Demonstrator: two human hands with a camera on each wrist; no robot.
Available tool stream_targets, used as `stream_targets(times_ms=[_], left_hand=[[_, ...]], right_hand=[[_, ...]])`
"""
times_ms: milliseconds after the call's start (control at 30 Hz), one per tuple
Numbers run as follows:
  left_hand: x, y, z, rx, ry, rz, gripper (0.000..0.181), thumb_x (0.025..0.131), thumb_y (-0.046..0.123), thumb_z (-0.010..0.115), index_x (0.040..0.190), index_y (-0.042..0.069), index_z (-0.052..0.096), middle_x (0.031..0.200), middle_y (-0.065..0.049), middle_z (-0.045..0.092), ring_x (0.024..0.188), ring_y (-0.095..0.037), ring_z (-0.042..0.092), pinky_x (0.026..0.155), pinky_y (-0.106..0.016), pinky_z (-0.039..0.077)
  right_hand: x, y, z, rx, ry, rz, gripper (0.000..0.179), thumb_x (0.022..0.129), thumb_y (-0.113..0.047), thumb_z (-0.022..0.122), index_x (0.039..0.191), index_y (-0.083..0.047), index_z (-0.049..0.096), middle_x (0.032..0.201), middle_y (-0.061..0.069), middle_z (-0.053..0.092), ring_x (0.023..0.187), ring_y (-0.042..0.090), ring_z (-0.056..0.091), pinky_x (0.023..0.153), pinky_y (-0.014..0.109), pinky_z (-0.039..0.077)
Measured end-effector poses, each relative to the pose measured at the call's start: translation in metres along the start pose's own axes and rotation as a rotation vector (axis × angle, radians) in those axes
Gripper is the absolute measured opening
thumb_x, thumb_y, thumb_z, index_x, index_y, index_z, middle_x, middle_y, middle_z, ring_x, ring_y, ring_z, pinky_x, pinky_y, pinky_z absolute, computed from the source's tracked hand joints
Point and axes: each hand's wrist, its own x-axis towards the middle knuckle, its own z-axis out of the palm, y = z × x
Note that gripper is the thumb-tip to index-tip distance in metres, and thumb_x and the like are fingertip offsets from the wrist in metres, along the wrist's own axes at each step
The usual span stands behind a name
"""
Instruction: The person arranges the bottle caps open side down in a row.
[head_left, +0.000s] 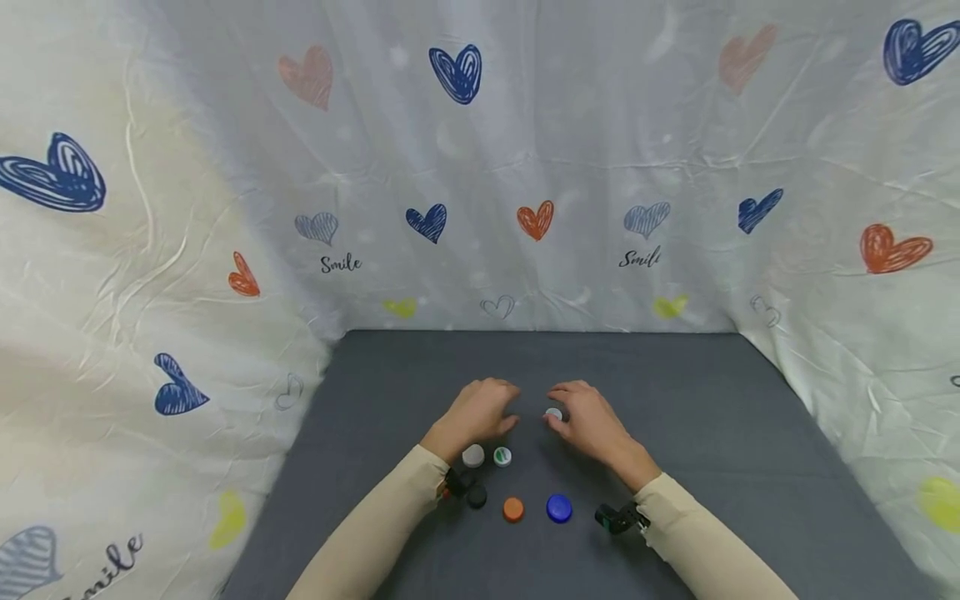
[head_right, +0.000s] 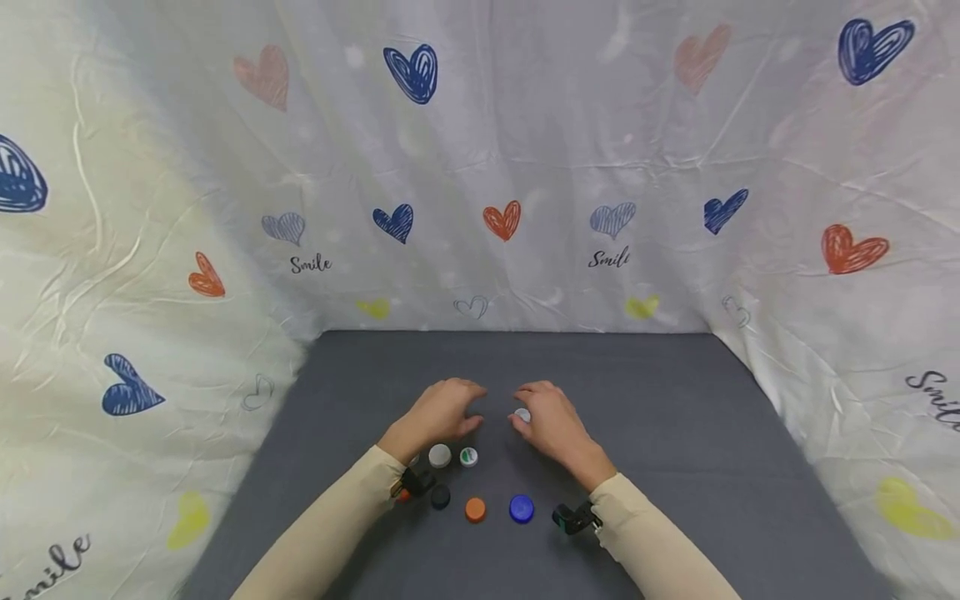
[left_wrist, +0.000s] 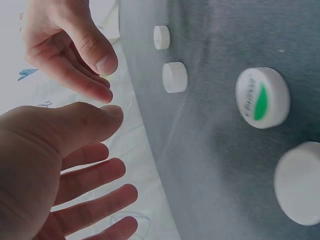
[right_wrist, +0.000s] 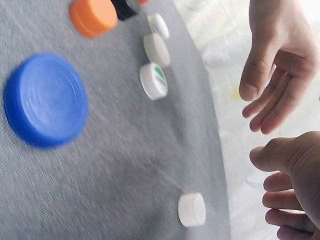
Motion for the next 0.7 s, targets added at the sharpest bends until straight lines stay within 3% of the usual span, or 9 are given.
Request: stream_targets(times_ms=[367,700], left_hand=[[0.028,0.013,0.003,-0.007,-0.032,-0.042,0.047,0.089,0.043,0.075,0.128,0.017,0.069,0.12,0.001,0.072,0.103,-0.018,0.07,0.08,-0.037,0.059],[0.049,0.023,0.027,-0.041,-0.089,-0.067,0.043,0.086,0.043,0.078,0.122,0.02,0.072,0.114,0.002,0.074,0.1,-0.017,0.07,0.078,-0.038,0.059]], right_hand=[[-0.003,0.021,-0.007,-0.029,-0.029,0.045,0.04,0.085,-0.028,0.08,0.116,-0.003,0.074,0.12,0.012,0.071,0.115,0.032,0.064,0.094,0.049,0.053],[-0.006,0.029,0.001,-0.015,-0.065,0.079,0.04,0.083,-0.026,0.082,0.114,-0.002,0.074,0.118,0.014,0.071,0.112,0.033,0.065,0.092,0.049,0.054]])
